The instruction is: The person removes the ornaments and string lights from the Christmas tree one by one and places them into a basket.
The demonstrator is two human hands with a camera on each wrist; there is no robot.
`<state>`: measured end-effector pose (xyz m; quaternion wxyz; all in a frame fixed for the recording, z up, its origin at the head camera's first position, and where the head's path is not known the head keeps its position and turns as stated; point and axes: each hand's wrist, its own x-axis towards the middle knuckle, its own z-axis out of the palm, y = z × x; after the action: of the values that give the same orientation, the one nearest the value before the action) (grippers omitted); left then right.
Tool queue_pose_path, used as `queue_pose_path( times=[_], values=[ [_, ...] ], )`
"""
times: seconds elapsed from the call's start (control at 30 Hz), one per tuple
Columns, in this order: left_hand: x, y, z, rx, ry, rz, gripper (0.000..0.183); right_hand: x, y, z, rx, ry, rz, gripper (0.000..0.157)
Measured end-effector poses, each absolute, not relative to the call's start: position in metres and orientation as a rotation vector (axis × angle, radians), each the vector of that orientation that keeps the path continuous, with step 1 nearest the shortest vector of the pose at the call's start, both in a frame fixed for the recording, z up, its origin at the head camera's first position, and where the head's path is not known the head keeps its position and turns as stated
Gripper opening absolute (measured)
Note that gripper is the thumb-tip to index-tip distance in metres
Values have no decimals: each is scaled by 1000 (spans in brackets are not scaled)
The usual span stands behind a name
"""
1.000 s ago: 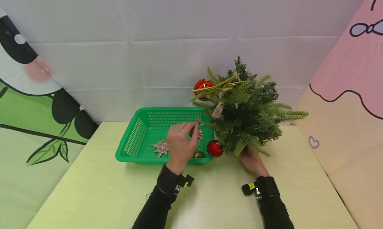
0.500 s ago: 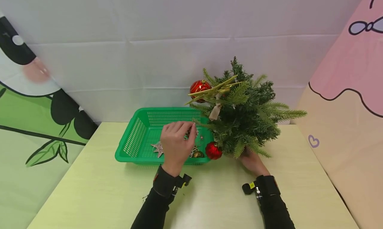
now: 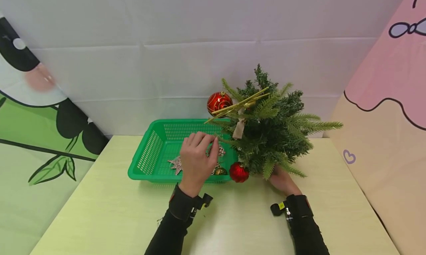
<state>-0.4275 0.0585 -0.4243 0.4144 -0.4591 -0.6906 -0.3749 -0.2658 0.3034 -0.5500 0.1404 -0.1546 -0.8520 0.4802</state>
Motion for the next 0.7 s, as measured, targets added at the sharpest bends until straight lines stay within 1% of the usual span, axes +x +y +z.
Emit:
queue_pose_path(
  times=[0.4,0.57,0.7],
  values=[
    [-435,58,-430,-1092,-1820,-1142,16,-267,305,-552,-470,-2449,1408,70],
    [-442,58,-432,-1076,-1846,-1188,18,-265,306,-553,-483,-2452,1433,74],
    [-450,54,-436,-1074,-1873,-1196,18,-265,306,-554,-482,-2462,1415,74]
  ],
)
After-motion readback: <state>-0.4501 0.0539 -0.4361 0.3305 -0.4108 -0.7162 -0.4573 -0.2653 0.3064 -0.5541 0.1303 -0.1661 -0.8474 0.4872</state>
